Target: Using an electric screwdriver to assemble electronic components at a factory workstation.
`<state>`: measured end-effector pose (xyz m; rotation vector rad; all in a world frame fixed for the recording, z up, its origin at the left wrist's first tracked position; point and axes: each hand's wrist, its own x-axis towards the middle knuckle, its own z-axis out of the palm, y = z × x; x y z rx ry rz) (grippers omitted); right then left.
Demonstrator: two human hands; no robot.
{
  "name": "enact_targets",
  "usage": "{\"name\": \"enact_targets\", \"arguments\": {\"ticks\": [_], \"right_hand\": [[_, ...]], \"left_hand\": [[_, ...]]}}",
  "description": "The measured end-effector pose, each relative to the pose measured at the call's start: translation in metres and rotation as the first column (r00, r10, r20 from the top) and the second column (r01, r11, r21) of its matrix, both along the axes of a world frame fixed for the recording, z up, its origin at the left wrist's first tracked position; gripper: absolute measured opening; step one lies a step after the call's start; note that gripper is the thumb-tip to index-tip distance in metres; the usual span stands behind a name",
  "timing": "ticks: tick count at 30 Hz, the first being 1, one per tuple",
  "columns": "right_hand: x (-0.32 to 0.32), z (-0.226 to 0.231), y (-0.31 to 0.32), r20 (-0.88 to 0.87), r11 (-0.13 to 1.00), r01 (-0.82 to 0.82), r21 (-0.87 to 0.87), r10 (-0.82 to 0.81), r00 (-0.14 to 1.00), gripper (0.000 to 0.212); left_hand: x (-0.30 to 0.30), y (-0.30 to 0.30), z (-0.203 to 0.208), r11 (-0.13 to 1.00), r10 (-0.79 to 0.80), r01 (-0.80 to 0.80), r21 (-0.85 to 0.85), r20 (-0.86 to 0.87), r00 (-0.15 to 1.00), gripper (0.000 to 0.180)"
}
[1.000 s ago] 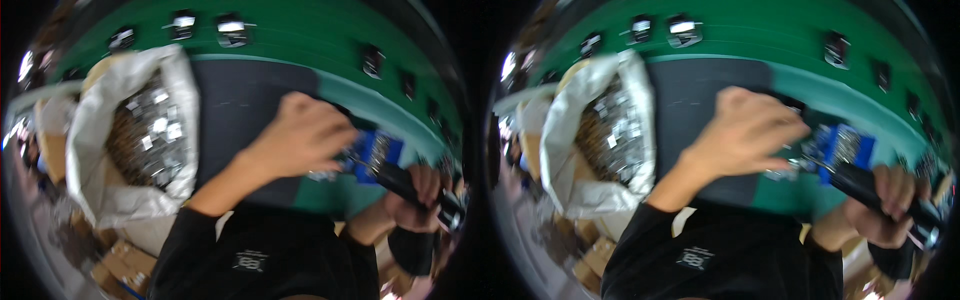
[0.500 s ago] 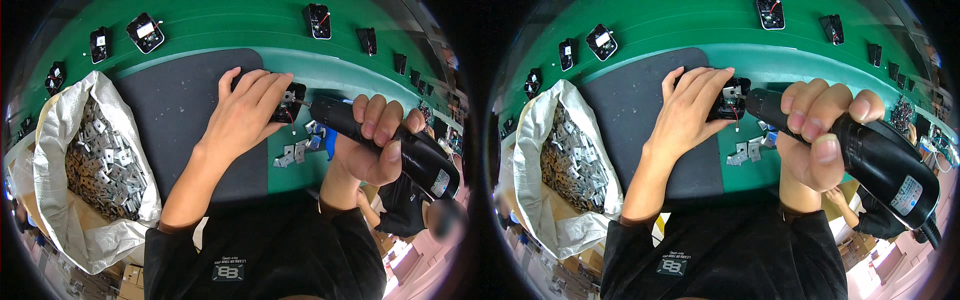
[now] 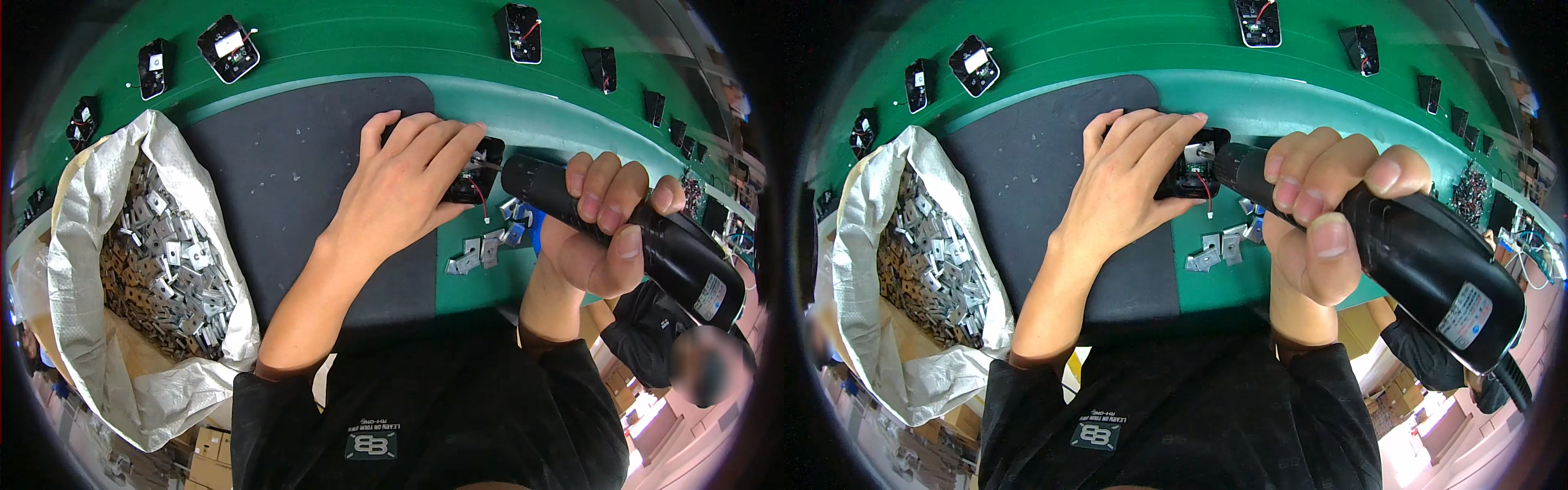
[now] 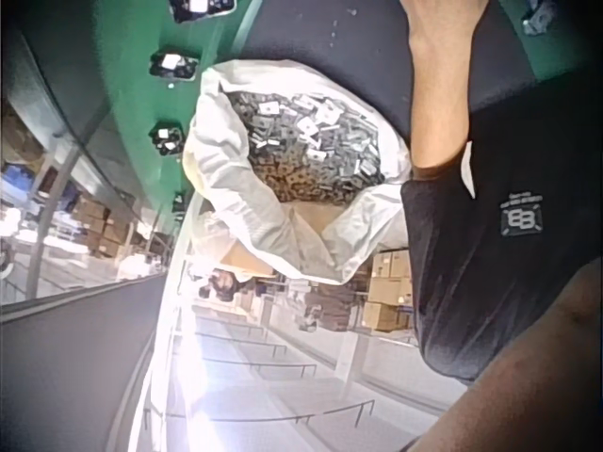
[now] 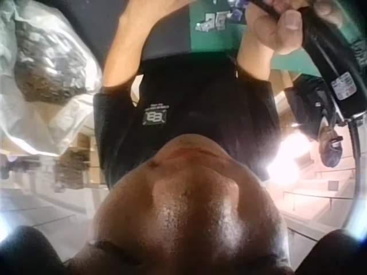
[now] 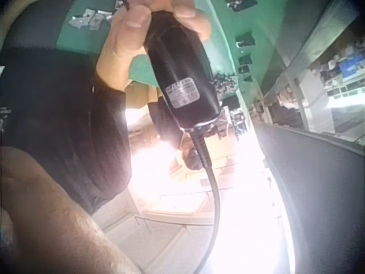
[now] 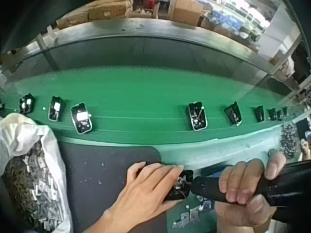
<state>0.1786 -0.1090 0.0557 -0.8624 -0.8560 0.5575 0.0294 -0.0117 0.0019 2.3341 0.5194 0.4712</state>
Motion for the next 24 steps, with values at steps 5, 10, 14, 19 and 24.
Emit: {"name": "enact_targets", "arguments": {"ticks": [5, 10, 14, 19, 24], "right_hand": [[0.000, 0.004, 0.005, 0.109, 0.993, -0.112, -0.034, 0.115, 0.987, 0.028], [-0.005, 0.011, 0.006, 0.149, 0.987, -0.146, -0.073, 0.156, 0.976, 0.033], [-0.008, 0.003, 0.006, 0.142, 0.990, -0.138, -0.029, 0.141, 0.980, 0.035], [0.004, 0.006, -0.006, 0.017, 0.981, -0.116, 0.158, 0.115, 0.993, 0.050], [0.033, 0.043, -0.046, -0.057, 0.986, -0.077, 0.150, 0.086, 0.995, 0.042]], "left_hand": [[0.001, 0.002, 0.000, 1.000, 0.008, -0.007, -0.017, 0.030, 1.000, 0.079], [0.001, 0.004, 0.002, 0.999, 0.013, -0.012, -0.035, 0.035, 0.999, 0.076], [0.001, 0.001, 0.001, 1.000, 0.020, -0.019, -0.023, 0.032, 0.999, 0.076], [0.002, -0.002, 0.002, 1.000, 0.007, -0.007, 0.013, 0.027, 1.000, 0.076], [0.014, 0.005, 0.004, 0.992, 0.101, -0.105, 0.063, 0.053, 0.993, 0.073]]}}
